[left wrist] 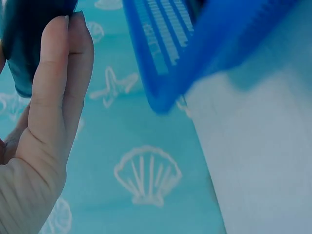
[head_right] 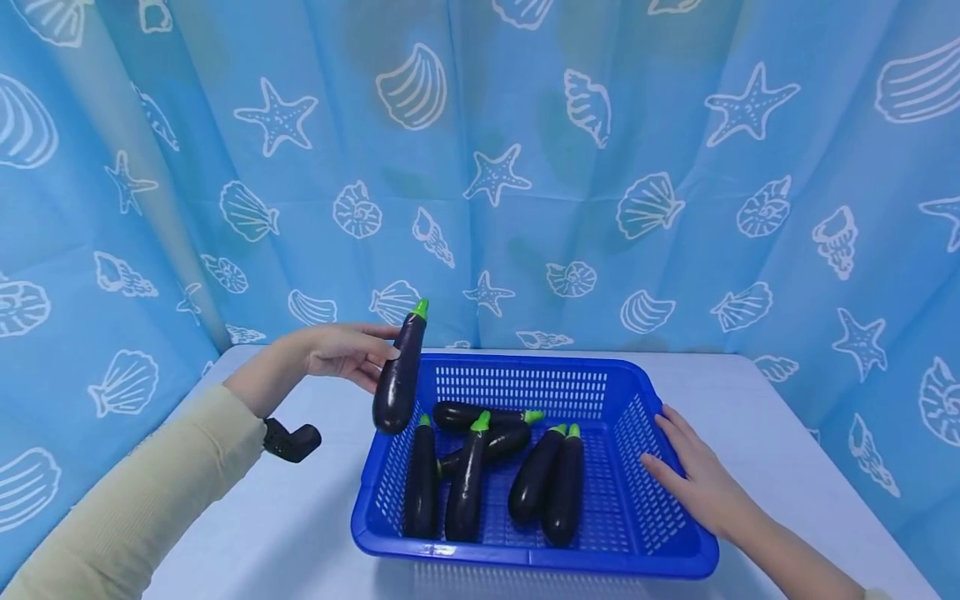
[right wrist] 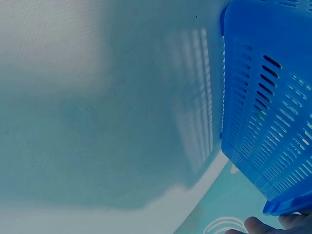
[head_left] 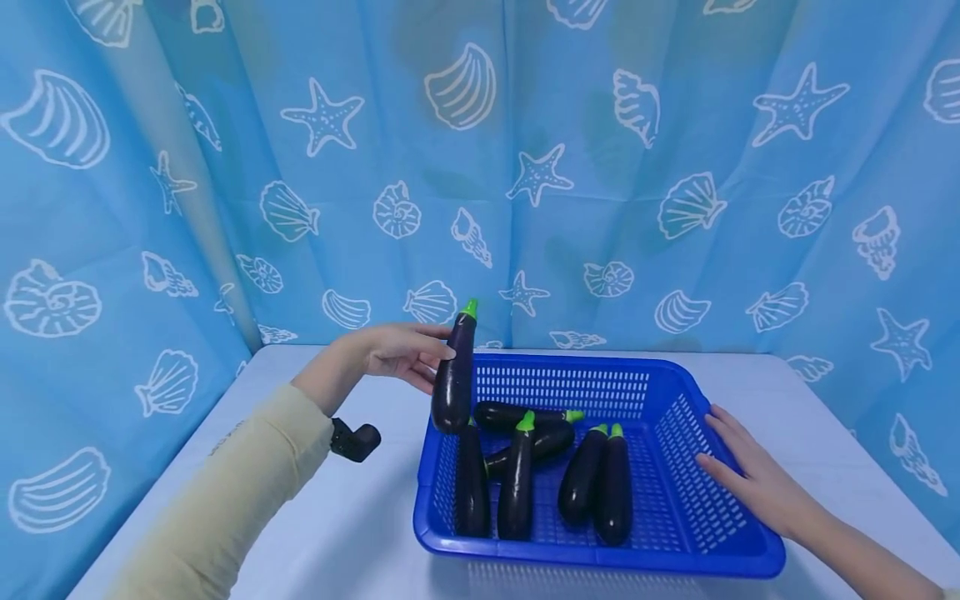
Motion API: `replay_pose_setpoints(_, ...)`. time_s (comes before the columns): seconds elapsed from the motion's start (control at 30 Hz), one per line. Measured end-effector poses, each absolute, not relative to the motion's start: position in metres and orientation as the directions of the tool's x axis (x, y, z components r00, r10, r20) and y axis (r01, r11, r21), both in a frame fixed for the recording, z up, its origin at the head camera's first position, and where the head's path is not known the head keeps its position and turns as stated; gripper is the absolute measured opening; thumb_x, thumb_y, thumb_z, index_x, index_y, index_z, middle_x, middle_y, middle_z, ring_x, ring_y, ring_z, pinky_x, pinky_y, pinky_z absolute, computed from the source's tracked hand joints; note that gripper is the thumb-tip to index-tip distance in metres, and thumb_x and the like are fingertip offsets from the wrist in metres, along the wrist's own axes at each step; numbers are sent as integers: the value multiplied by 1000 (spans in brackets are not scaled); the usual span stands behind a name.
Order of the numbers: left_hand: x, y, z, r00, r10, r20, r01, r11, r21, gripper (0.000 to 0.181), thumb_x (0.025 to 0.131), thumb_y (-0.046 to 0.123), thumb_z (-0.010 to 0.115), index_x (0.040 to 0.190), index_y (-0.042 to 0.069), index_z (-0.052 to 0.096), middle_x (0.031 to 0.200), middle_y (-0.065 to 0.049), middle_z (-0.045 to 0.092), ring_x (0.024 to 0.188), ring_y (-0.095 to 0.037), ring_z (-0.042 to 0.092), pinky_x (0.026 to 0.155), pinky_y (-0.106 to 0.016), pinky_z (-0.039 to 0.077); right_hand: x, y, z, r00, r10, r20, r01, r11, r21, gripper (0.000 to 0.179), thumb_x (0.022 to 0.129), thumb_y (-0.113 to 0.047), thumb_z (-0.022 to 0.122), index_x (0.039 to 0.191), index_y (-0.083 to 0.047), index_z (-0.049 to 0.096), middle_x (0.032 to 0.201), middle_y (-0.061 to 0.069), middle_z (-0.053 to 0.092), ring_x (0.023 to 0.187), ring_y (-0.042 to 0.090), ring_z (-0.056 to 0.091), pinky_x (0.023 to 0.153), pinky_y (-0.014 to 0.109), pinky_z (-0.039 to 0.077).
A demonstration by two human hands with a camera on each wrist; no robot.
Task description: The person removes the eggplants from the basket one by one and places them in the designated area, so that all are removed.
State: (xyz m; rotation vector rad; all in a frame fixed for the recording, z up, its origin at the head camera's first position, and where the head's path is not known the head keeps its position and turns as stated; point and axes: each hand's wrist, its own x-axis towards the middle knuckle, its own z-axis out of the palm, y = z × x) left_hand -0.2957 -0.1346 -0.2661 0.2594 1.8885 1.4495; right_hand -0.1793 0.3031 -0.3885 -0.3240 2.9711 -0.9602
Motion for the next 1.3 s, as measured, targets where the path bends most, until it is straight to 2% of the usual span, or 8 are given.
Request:
replay_pose_setpoints(0.17, -292, -163, -265, -751, 506, -425, -262, 363, 894, 72, 85, 16, 57, 145, 9, 19, 100, -14, 61, 82, -23, 64, 79, -38, 54, -180, 304, -389, -980, -195, 49, -187, 794, -579, 69, 96, -35, 42, 142, 7, 12, 145, 33, 7, 127, 57, 13, 86, 77, 18)
replay_pose_setpoints(0.33, -290, -192, -267, -791, 438, -427, -274, 371, 887, 74, 85, 18, 58, 146, 9, 16, 104, -15, 58, 82, -23, 63, 79, -39, 53, -181, 303, -390, -980, -195, 42, -183, 795, -578, 69, 96, -35, 41, 142, 7, 13, 145, 33, 8, 126, 57, 14, 86, 77, 19)
replay_pose_setpoints(0.67, -280, -249, -280, -792, 394, -467, -329, 369, 869, 76, 87, 19, 54, 147, 7, 9, 105, -15, 55, 85, -21, 62, 83, -38, 52, -180, 303, -390, -978, -198, 58, -194, 787, -585, 69, 96, -34, 42, 142, 7, 13, 145, 33, 7, 127, 57, 13, 86, 77, 19)
replay_pose_setpoints(0.93, -274, -291, -301, -817, 348, -461, -350, 336, 874, 76, 89, 23, 50, 146, 3, 3, 105, -13, 53, 89, -22, 59, 85, -40, 51, -180, 302, -390, -979, -199, 54, -193, 790, -582, 69, 95, -34, 43, 142, 7, 13, 145, 32, 8, 126, 57, 15, 86, 77, 20)
replay_pose_setpoints(1.13, -273, -314, -322, -844, 307, -440, -328, 355, 876, 77, 92, 27, 46, 146, 3, -4, 124, -21, 38, 96, -23, 52, 88, -41, 49, -181, 302, -390, -978, -199, 57, -194, 788, -584, 69, 95, -34, 42, 142, 7, 14, 145, 32, 8, 126, 57, 15, 86, 77, 20)
replay_pose_setpoints(1.3, -270, -328, -345, -895, 225, -385, -243, 477, 844, 77, 93, 31, 47, 145, 0, 0, 131, -32, 32, 105, -32, 50, 90, -45, 47, -180, 302, -389, -979, -195, 53, -189, 791, -582, 69, 95, -35, 42, 142, 7, 13, 145, 32, 7, 126, 57, 14, 86, 77, 19)
